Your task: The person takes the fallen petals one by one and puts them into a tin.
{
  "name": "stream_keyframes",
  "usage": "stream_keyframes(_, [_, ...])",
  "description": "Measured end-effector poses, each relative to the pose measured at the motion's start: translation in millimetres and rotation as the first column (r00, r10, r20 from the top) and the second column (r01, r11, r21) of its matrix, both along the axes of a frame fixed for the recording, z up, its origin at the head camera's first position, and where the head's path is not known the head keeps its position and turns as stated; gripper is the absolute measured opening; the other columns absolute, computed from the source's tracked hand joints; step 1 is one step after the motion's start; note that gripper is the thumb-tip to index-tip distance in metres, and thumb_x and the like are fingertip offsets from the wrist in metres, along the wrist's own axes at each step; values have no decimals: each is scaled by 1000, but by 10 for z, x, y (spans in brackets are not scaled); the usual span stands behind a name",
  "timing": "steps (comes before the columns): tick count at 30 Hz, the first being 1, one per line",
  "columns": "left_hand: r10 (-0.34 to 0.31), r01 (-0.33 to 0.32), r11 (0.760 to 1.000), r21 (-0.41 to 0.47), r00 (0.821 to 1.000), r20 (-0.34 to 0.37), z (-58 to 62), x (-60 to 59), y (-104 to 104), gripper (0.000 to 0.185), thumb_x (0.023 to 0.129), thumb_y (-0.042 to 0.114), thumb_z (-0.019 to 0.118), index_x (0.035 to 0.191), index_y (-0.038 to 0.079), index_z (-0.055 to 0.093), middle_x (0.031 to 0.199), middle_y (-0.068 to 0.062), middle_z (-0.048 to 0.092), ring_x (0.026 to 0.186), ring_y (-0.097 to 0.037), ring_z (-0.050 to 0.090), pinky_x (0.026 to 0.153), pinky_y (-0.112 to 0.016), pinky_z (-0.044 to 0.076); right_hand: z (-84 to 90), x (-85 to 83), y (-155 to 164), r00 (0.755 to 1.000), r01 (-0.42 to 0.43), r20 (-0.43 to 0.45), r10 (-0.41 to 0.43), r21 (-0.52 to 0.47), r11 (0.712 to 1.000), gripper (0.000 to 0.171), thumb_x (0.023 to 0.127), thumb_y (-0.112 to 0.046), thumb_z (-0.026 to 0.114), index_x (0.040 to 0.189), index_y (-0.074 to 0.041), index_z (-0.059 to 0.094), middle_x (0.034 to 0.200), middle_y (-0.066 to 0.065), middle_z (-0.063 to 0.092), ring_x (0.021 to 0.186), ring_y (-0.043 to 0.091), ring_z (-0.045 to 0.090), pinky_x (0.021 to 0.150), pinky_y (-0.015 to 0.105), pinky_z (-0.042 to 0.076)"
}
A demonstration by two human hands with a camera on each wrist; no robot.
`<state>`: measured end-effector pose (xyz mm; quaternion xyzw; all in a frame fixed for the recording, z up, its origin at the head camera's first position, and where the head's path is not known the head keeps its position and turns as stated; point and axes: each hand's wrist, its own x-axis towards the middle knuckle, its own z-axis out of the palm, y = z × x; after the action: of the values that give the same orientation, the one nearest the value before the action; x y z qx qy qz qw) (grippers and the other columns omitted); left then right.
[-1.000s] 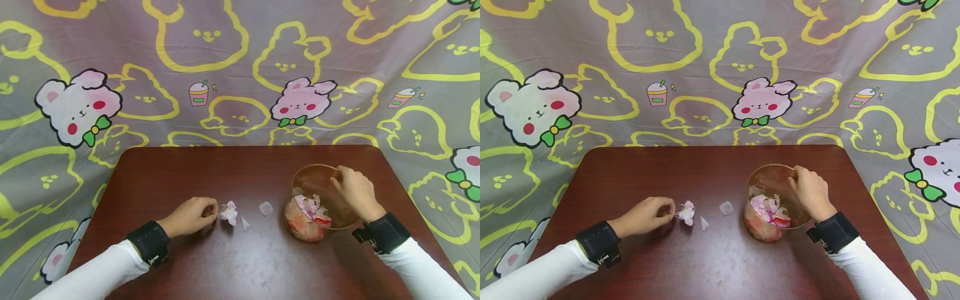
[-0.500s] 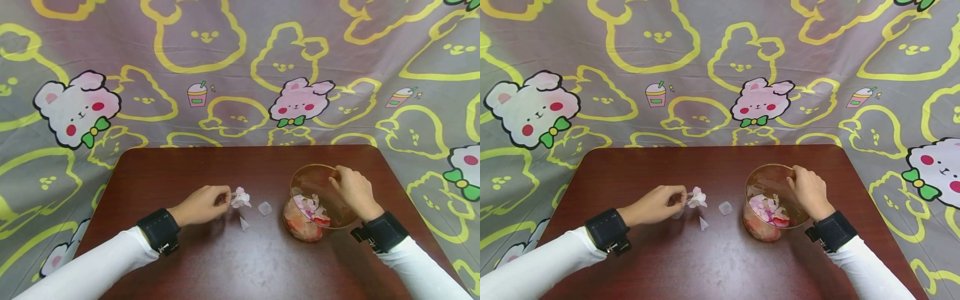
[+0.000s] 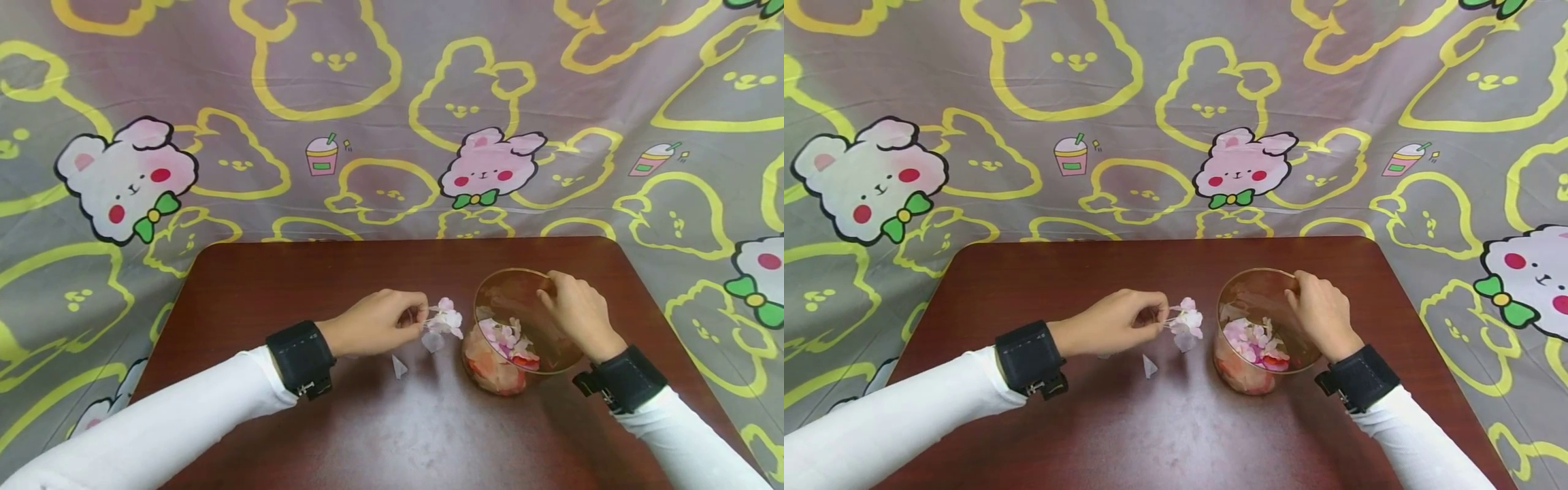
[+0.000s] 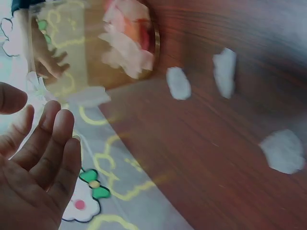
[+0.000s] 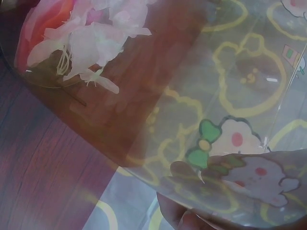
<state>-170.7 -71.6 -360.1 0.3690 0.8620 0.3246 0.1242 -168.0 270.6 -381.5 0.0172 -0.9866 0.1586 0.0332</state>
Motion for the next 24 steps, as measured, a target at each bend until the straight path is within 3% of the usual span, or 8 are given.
stream_keyframes(6, [-65,64,997,37,998,23,112,-1,228,10,92,11,60,88,19,58,75,7,53,69,-7,51,65,-20,39,-3,1,4,1000,4,5,-4,-2,1000,14,95,-17,68,96,-3,66,78,13,68,59,23,56,47,34,37])
stream_keyframes(17, [-187,188,982,7,981,-47,191,-6,679,8,94,13,61,88,17,56,73,5,52,68,-5,49,63,-18,36,-28,7,10,1000,14,8,-14,-3,1000,15,95,-17,68,96,-2,66,76,13,67,58,23,54,48,32,36])
stream_keyframes(24, [-209,207,978,-24,975,-81,264,-63,901,10,96,17,60,87,18,56,74,7,53,68,-5,51,61,-17,35,-23,6,4,1000,21,0,-21,4,1000,14,94,-17,66,91,-3,63,66,9,57,54,22,50,46,32,34])
